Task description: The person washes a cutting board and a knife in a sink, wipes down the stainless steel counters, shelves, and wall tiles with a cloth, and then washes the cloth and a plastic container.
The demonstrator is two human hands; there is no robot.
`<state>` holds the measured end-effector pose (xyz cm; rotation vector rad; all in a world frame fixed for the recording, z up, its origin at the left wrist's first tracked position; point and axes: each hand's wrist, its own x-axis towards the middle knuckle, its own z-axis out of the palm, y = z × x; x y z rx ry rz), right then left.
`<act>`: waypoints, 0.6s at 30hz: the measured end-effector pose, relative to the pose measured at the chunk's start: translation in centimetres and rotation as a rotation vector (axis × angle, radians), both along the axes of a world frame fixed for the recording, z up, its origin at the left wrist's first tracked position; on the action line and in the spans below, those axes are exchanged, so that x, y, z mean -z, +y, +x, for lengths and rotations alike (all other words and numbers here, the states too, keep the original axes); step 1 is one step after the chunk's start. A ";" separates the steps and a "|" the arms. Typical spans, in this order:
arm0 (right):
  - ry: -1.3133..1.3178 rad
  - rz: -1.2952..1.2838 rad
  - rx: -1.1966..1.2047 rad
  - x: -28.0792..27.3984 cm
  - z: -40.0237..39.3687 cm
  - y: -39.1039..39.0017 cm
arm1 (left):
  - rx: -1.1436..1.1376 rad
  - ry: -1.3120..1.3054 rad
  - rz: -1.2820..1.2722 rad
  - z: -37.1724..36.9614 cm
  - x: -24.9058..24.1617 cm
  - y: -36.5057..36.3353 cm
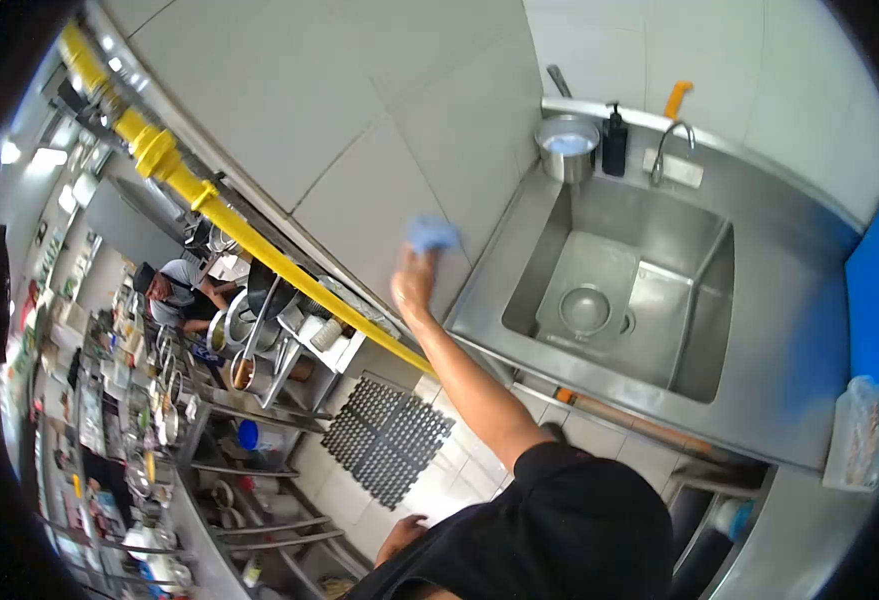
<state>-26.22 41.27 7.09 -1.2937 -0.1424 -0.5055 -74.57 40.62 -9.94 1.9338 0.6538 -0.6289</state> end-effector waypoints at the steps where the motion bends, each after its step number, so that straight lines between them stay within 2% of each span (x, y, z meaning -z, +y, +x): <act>1: -0.004 0.090 -0.281 -5.8 -1.3 -1.6 | -0.002 -0.035 0.003 0.1 2.1 0.8; 2: -0.178 0.051 -0.291 -9.9 -1.4 -1.7 | -0.037 -0.052 -0.091 0.4 4.4 2.1; 3: -0.518 -0.041 -0.149 -14.2 -0.1 -1.4 | -0.002 -0.070 -0.099 2.3 4.3 2.7; 4: -0.714 -0.028 -0.033 -19.4 0.0 -2.4 | 0.018 -0.122 -0.066 3.9 4.5 3.3; 5: -0.834 -0.068 -0.054 -23.3 1.7 -2.8 | 0.026 -0.104 0.001 6.1 3.2 3.3; 7: -0.957 -0.166 0.117 -27.6 7.6 -1.9 | 0.019 -0.126 0.017 9.9 0.0 3.2; 8: -0.937 -0.215 0.261 -28.1 10.9 -2.5 | -0.027 -0.130 -0.009 11.0 -0.5 3.5; 9: -0.917 -0.269 0.396 -27.5 13.9 -3.9 | -0.078 -0.135 -0.041 11.6 -0.5 3.5; 10: -0.567 -0.116 -0.140 -24.7 16.2 -5.1 | -0.118 -0.154 -0.041 12.2 -0.6 3.4; 11: -0.225 -0.334 -0.397 -21.1 20.8 -6.4 | -0.158 -0.169 -0.039 12.1 -0.7 3.1; 12: 0.047 -0.200 -0.454 -15.4 21.6 -7.2 | -0.185 -0.159 -0.039 11.8 -0.9 2.4; 13: -0.041 0.137 -0.358 -9.8 19.7 -7.0 | -0.264 -0.113 -0.081 12.1 -1.0 1.9; 14: -0.086 -0.075 -0.103 -4.5 18.4 -6.0 | -0.338 -0.066 -0.122 12.3 -1.3 1.4; 15: -0.031 -0.178 -0.161 -2.1 12.9 -6.4 | -0.299 0.019 -0.127 12.4 -1.6 1.2; 16: -0.118 -0.054 -0.275 -0.1 7.5 -5.7 | -0.255 0.060 -0.147 12.7 -1.1 1.4; 18: -0.402 -0.165 -0.293 0.4 -0.7 -4.9 | -0.157 0.119 -0.148 12.6 -0.5 1.5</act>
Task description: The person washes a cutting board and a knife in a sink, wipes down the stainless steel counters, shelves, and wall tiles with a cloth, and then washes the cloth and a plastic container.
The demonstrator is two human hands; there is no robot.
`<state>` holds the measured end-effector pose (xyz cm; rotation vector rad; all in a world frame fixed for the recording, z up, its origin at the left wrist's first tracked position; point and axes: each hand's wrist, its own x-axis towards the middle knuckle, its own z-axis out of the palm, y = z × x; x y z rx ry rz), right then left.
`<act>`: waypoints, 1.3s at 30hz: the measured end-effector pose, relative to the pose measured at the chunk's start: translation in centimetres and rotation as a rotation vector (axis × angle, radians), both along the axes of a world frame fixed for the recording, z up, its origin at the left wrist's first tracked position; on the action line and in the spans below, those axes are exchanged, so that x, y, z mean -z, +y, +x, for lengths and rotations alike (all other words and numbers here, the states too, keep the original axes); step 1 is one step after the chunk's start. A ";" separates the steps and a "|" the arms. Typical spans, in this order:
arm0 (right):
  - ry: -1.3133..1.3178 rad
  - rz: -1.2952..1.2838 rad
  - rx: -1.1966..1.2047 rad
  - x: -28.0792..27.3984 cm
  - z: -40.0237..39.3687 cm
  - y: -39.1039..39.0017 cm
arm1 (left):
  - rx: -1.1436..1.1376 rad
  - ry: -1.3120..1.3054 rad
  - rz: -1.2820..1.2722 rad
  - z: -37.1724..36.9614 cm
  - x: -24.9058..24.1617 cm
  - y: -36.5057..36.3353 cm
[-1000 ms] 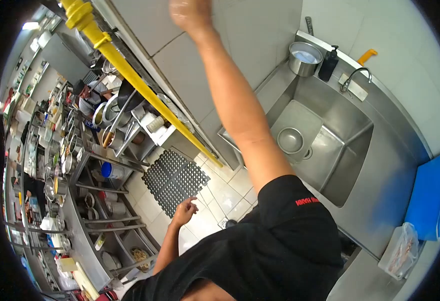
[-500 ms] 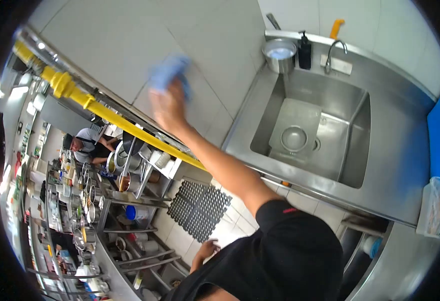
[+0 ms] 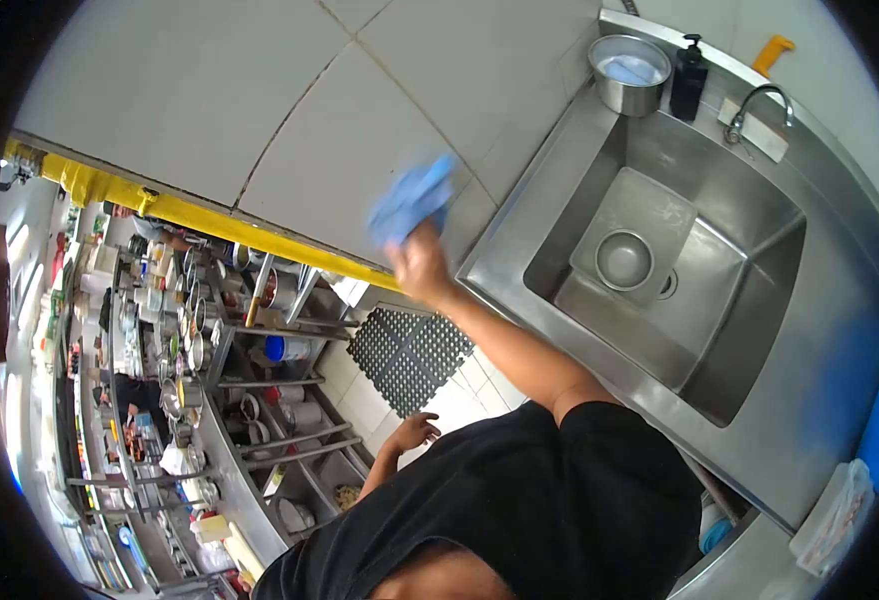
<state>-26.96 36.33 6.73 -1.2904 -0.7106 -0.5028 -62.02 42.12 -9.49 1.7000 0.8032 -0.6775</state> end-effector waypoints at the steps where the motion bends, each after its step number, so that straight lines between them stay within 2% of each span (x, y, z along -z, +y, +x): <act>1: -0.134 -0.054 0.002 -0.4 -1.7 0.3 | 0.060 0.008 0.014 0.6 -0.2 0.2; 5: -0.165 -0.008 0.105 -4.3 3.1 0.9 | -0.072 -0.128 0.168 2.6 -1.3 0.4; 7: 0.506 -0.131 -0.258 -6.9 4.3 -0.9 | -0.204 -0.142 0.084 2.7 -2.1 0.0; 8: -0.044 -0.018 0.190 -5.1 4.2 -0.3 | -0.194 -0.116 0.072 2.3 -2.0 -0.1; 10: -0.057 -0.031 0.181 -1.7 1.5 0.1 | -0.177 -0.045 0.044 2.1 -1.7 -0.2; 13: -0.154 -0.034 0.164 -2.1 1.9 -0.3 | -0.176 0.060 0.027 1.6 -1.7 0.2; 15: 0.249 -0.744 -0.130 -5.5 3.1 -1.5 | -0.109 0.061 0.018 2.4 -1.4 0.6; 16: -0.013 -0.102 0.126 -4.1 3.4 -0.3 | -0.087 0.041 0.036 2.6 -1.0 0.9; 19: -0.148 -0.120 0.202 -1.4 1.1 -0.4 | -0.091 0.050 0.083 4.3 -1.2 1.2; 20: -0.097 -0.081 0.096 -0.7 0.7 -0.1 | -0.102 0.005 0.071 4.3 -0.7 1.2; 21: -0.093 -0.081 0.093 -0.1 1.0 0.2 | -0.111 -0.041 0.064 4.6 -0.5 1.5; 23: 0.235 -0.582 -0.123 -0.7 1.7 0.1 | -0.099 -0.066 0.056 5.0 -1.0 1.3; 24: 0.171 -0.345 0.011 -1.3 2.0 0.1 | -0.093 -0.052 0.063 5.3 -1.2 1.2; 25: 0.172 -0.352 0.013 -1.5 1.7 0.0 | -0.089 -0.032 0.068 5.0 -1.2 1.0; 27: -0.099 -0.076 0.203 -2.0 1.7 0.1 | -0.090 -0.016 0.055 4.3 -0.3 1.0; 29: -0.163 -0.057 0.172 -1.1 1.4 0.3 | -0.096 0.016 0.053 3.7 -0.3 0.7; 31: -0.031 -0.367 0.074 -0.7 1.4 0.3 | -0.128 0.016 0.019 3.4 -0.3 0.7; 33: -0.064 -0.340 0.130 -1.1 2.0 0.5 | -0.141 0.015 0.009 3.1 -0.3 0.5; 36: -0.066 -0.057 0.168 -1.3 0.6 0.6 | -0.129 0.062 0.078 2.9 -0.4 0.3; 37: -0.071 -0.053 0.169 -1.0 0.2 0.4 | -0.129 0.056 0.081 2.7 -0.2 0.3; 39: -0.045 -0.010 0.056 -0.3 -0.2 0.4 | -0.155 0.073 0.051 2.5 0.3 0.4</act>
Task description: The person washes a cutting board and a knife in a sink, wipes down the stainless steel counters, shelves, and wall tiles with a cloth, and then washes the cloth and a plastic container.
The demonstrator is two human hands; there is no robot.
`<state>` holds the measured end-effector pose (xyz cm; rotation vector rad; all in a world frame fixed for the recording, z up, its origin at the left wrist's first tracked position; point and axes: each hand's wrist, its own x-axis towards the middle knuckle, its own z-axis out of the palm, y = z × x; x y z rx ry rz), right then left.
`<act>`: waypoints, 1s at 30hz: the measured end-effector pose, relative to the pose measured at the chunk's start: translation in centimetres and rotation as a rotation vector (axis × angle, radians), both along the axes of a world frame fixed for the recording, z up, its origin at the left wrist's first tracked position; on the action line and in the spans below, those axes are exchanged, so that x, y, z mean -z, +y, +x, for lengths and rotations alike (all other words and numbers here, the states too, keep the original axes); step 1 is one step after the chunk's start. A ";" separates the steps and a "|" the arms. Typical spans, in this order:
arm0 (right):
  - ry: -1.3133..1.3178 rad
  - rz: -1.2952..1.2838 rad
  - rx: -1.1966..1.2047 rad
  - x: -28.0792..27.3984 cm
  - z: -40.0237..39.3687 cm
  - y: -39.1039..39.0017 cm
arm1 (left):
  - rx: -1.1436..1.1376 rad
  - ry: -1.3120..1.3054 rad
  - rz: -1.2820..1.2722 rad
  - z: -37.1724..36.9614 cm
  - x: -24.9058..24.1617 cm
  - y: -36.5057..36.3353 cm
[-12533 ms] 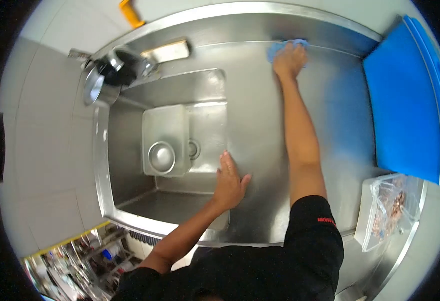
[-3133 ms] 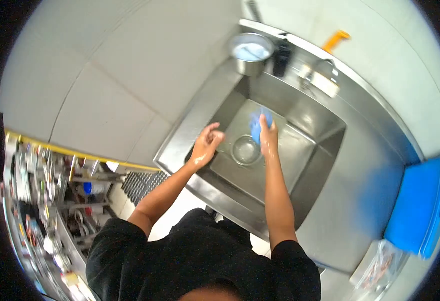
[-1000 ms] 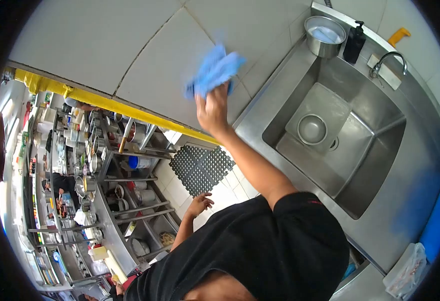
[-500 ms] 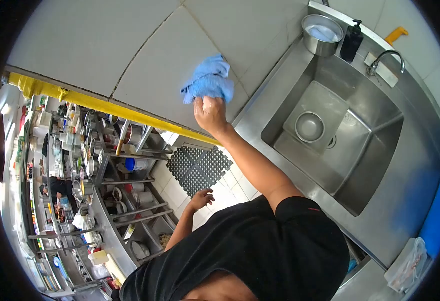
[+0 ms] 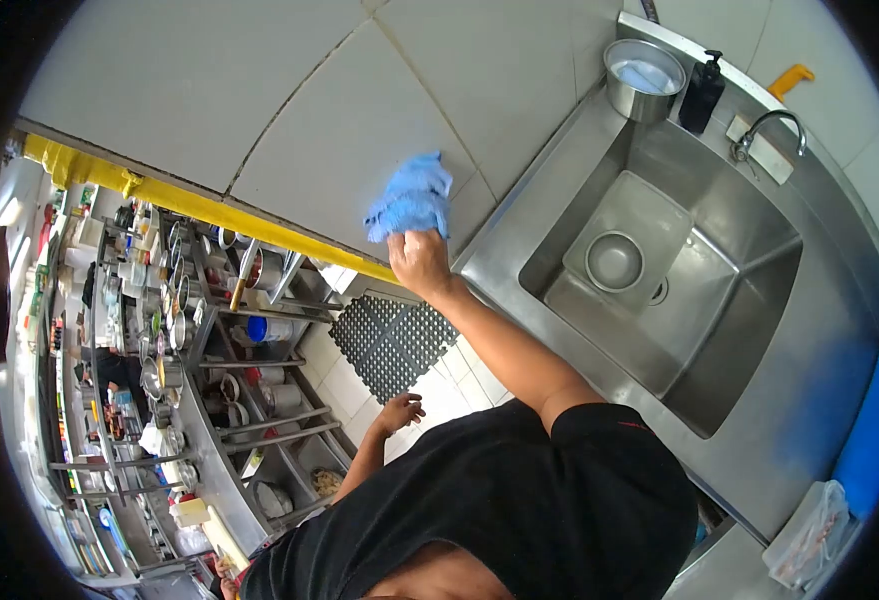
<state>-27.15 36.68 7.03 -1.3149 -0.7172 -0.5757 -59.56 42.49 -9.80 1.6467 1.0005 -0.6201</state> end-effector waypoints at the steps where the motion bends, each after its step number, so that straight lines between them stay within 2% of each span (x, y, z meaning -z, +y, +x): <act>1: 0.060 -0.202 -0.030 1.3 0.3 0.1 | 0.013 -0.013 -0.002 -0.1 0.0 0.0; 4: -0.043 -0.227 0.052 -2.7 3.2 -0.2 | 0.020 0.017 -0.011 -0.1 0.3 -0.3; 6: -0.006 -0.180 0.071 -2.4 3.3 -0.1 | 0.020 -0.002 -0.007 -0.3 0.2 -0.6; 8: -0.045 -0.008 0.131 -0.7 2.7 0.1 | 0.022 0.006 -0.026 0.0 0.0 -0.8; 10: -0.036 -0.060 0.127 3.8 1.2 0.3 | 0.010 0.000 -0.010 -0.2 0.0 -0.9; 12: 0.119 -0.175 0.009 5.8 -0.3 -0.1 | -0.013 -0.010 -0.005 -0.7 0.8 -0.8; 13: 0.248 -0.400 -0.123 5.3 -0.8 -0.4 | -0.020 -0.012 -0.022 -1.4 1.8 -0.6; 14: 0.383 -0.615 -0.235 3.7 -0.7 -0.3 | -0.005 -0.017 -0.036 -1.7 2.7 -0.1; 15: 0.277 -0.312 -0.307 1.9 -0.4 0.4 | 0.018 -0.017 -0.021 -1.8 3.0 -0.1; 16: 0.085 -0.182 -0.244 -0.9 0.2 1.4 | 0.028 -0.027 -0.022 -1.8 2.9 0.0; 17: -0.196 -0.024 -0.192 -8.1 1.8 -0.7 | -0.018 0.022 -0.047 -1.1 2.2 -0.4; 18: -0.294 0.025 -0.089 -11.7 3.2 -0.3 | -0.024 0.004 -0.065 -1.2 2.2 -0.5; 19: -0.415 -0.001 -0.094 -15.3 5.7 -0.3 | -0.033 0.015 -0.068 -1.0 1.8 -0.6; 20: -0.478 0.008 0.178 -18.7 7.9 -0.9 | -0.047 0.022 -0.068 -0.7 1.3 -0.7; 21: -0.452 0.091 0.138 -20.8 11.2 -0.2 | -0.041 0.000 -0.055 -0.8 0.9 -0.7; 23: -0.220 0.130 0.126 -23.1 18.5 -1.3 | -0.095 -0.010 -0.054 -0.6 0.2 -1.1; 24: -0.348 0.429 0.396 -22.6 24.2 -0.5 | -0.103 -0.020 -0.033 -0.9 0.1 -1.4; 25: 0.006 0.376 0.279 -20.6 25.6 -2.8 | -0.110 0.023 -0.020 -0.9 0.1 -1.7; 27: -0.135 0.137 0.698 -11.6 32.6 -4.2 | -0.121 0.058 -0.047 -2.4 0.9 -2.1; 28: 0.225 0.347 -0.060 -3.0 38.4 -3.9 | -0.132 0.055 -0.084 -3.2 1.2 -2.6; 30: 0.226 -0.460 0.510 3.4 37.3 -9.5 | 0.337 -0.064 0.025 -5.7 3.2 -2.4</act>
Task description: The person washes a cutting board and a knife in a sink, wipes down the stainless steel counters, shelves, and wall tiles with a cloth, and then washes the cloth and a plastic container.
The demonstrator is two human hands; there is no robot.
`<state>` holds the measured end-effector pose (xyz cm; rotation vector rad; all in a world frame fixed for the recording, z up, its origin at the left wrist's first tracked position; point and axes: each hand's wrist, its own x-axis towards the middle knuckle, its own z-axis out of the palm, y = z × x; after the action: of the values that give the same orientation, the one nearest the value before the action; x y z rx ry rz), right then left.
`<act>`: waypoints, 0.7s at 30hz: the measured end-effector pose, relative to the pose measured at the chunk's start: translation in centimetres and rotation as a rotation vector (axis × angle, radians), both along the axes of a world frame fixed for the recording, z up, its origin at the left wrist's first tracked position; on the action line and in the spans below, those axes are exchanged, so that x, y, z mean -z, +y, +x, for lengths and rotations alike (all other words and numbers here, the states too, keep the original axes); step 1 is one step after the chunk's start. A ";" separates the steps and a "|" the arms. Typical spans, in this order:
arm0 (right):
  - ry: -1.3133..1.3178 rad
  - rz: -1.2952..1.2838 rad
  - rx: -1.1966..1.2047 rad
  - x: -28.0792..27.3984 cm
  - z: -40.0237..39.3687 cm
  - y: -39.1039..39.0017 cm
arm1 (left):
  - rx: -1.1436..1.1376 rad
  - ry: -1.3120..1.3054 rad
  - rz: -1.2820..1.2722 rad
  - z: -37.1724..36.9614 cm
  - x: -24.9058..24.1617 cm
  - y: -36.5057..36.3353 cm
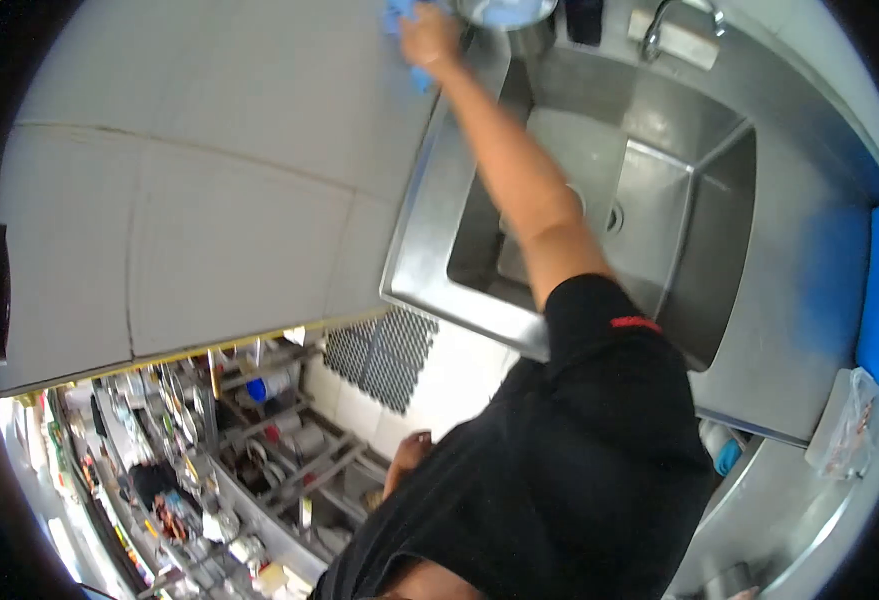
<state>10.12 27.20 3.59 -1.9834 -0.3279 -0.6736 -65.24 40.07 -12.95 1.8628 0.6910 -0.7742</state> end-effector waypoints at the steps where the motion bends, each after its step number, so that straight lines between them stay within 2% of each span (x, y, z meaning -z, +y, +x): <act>1: 0.083 -0.124 -0.038 3.6 -0.3 -2.2 | -0.151 0.156 -0.048 0.7 -1.6 -0.7; 2: 0.148 -0.250 -0.072 6.0 -0.2 -3.3 | -0.294 0.295 -0.095 2.7 -2.8 -1.3; 3: 0.179 -0.263 -0.082 8.7 -1.0 -3.0 | -0.313 0.286 -0.093 2.8 -2.5 -1.4; 5: -0.025 -0.504 -0.081 13.8 -2.6 -4.5 | -0.373 0.264 -0.136 2.7 -2.0 -1.1; 6: 0.310 -0.613 -0.257 9.1 -6.6 -5.0 | -0.320 0.283 -0.153 3.1 -1.6 -0.4; 7: 0.124 -0.554 -0.226 18.8 -3.7 -1.0 | -0.309 0.241 -0.171 3.6 -1.0 0.1; 8: 0.219 -0.505 -0.173 16.1 -8.5 -0.6 | -0.286 0.211 -0.200 4.3 -0.2 0.5; 9: 0.208 -0.555 -0.206 16.0 -11.7 0.1 | -0.166 0.153 -0.186 5.4 -0.2 0.6; 10: 0.224 -0.383 -0.117 19.8 -14.5 3.0 | 0.045 0.068 -0.188 4.2 3.5 2.4; 11: 0.476 -0.090 -0.385 14.8 -19.8 0.3 | 0.083 0.095 -0.204 6.1 3.5 2.2; 12: 0.194 -0.078 -0.398 16.5 -23.6 0.7 | 0.117 0.118 -0.214 8.0 3.0 2.0; 13: 0.155 -0.068 -0.408 13.5 -28.7 -1.7 | 0.235 0.062 -0.235 9.5 3.0 2.0; 14: 0.011 -0.089 -0.428 14.3 -31.4 -2.6 | 0.343 -0.001 -0.255 10.7 3.4 2.3; 15: -0.019 -0.049 -0.417 13.9 -33.9 -4.4 | 0.417 -0.134 -0.371 11.0 7.3 4.4; 16: -0.053 -0.012 -0.403 13.3 -36.0 -6.5 | 0.509 -0.048 -0.232 13.2 6.6 3.8; 17: -0.052 -0.052 -0.325 12.9 -36.8 -8.6 | 0.328 0.085 -0.253 14.7 6.5 3.2; 18: 0.151 -0.081 -0.172 12.5 -37.6 -10.6 | 0.159 0.232 -0.261 15.8 6.5 2.7; 19: 0.345 -0.083 -0.014 12.2 -38.7 -12.8 | 0.250 0.214 -0.254 16.7 6.8 2.7; 20: 0.341 -0.099 0.066 11.1 -40.1 -16.2 | 0.329 0.187 -0.251 17.6 7.2 2.2; 21: 0.349 -0.009 0.167 9.3 -41.9 -19.9 | 0.439 0.200 -0.175 18.3 6.5 1.3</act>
<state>-31.80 7.30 -5.76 -2.1068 0.0462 -0.4162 -46.93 41.34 -19.46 1.8112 0.3204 -1.2747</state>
